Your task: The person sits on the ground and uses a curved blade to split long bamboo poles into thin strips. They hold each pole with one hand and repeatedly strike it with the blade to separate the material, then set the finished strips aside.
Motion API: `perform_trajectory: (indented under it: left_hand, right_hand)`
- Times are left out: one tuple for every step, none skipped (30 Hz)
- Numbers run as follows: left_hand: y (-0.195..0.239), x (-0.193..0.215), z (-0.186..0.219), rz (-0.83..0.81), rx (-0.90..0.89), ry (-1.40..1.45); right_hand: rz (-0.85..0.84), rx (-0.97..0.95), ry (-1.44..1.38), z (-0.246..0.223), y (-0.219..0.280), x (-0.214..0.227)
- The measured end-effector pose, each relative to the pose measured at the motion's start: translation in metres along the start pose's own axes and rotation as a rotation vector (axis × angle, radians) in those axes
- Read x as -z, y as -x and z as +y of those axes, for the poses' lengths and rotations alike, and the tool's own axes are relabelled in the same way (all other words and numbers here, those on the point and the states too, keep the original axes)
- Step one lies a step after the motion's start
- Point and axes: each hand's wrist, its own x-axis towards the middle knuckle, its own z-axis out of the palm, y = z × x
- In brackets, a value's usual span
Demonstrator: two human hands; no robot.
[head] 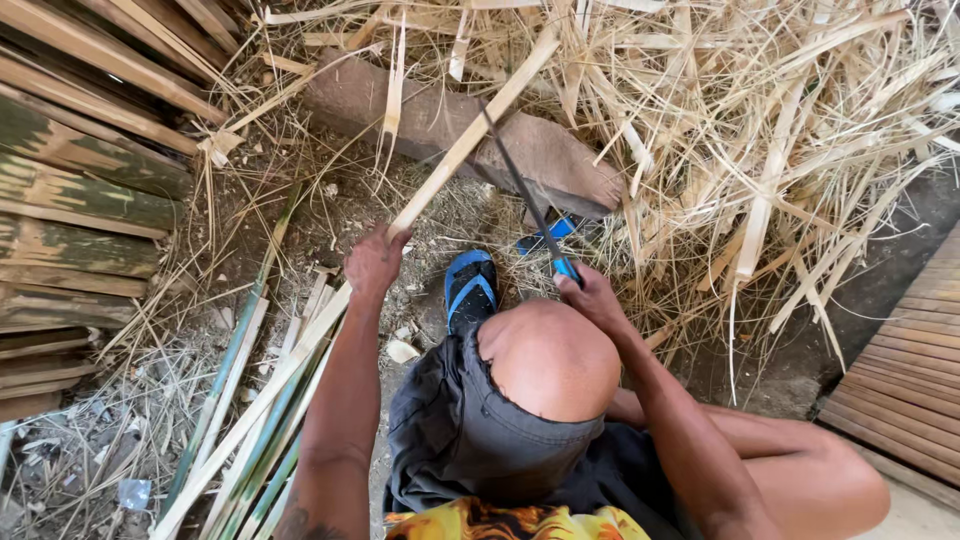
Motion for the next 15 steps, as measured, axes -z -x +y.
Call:
perform_trajectory:
  left_hand:
    - [0.0, -0.003, -0.003, 0.019, -0.012, -0.015]
    - [0.0, -0.004, -0.005, 0.039, -0.023, -0.03]
    - [-0.002, -0.005, -0.006, 0.041, -0.039, -0.014]
    - [-0.004, -0.004, -0.006, 0.044, -0.054, 0.002]
    - [-0.004, -0.002, -0.004, 0.047, -0.069, 0.019]
    - [0.001, -0.002, -0.002, 0.008, -0.067, 0.033]
    - [0.008, -0.003, 0.002, -0.033, -0.067, 0.05]
    - [0.014, -0.005, 0.007, -0.074, -0.068, 0.067]
    - [0.022, -0.009, 0.013, -0.09, -0.07, 0.017]
    - [0.029, -0.014, 0.018, -0.105, -0.072, -0.033]
    - [0.031, -0.016, 0.021, -0.117, -0.079, -0.087]
    - [0.031, -0.019, 0.025, 0.0, -0.153, -0.094]
    - [0.032, -0.025, 0.029, 0.118, -0.221, -0.098]
    - [0.033, -0.029, 0.032, 0.236, -0.288, -0.102]
    - [0.033, -0.032, 0.035, 0.326, -0.319, -0.096]
  right_hand:
    - [-0.025, -0.041, -0.022, 0.001, 0.001, 0.004]
    - [-0.051, -0.082, -0.044, 0.003, 0.002, 0.008]
    - [-0.075, -0.128, -0.068, 0.004, 0.004, 0.01]
    - [-0.028, -0.175, -0.106, 0.005, 0.003, 0.011]
    - [0.018, -0.222, -0.143, 0.007, 0.0, 0.013]
    - [0.064, -0.269, -0.18, 0.008, -0.004, 0.014]
    - [0.215, -0.249, -0.357, 0.009, -0.009, 0.013]
    - [0.368, -0.225, -0.534, 0.011, -0.017, 0.009]
    - [0.519, -0.199, -0.707, 0.013, -0.02, 0.006]
    - [0.496, -0.168, -0.574, 0.015, -0.017, 0.013]
    - [0.477, -0.133, -0.446, 0.015, -0.014, 0.023]
    - [0.456, -0.099, -0.318, 0.014, -0.011, 0.028]
    - [0.364, -0.081, -0.138, 0.012, -0.008, 0.03]
    - [0.27, -0.062, 0.042, 0.009, -0.001, 0.033]
    - [0.176, -0.045, 0.219, 0.005, 0.004, 0.033]
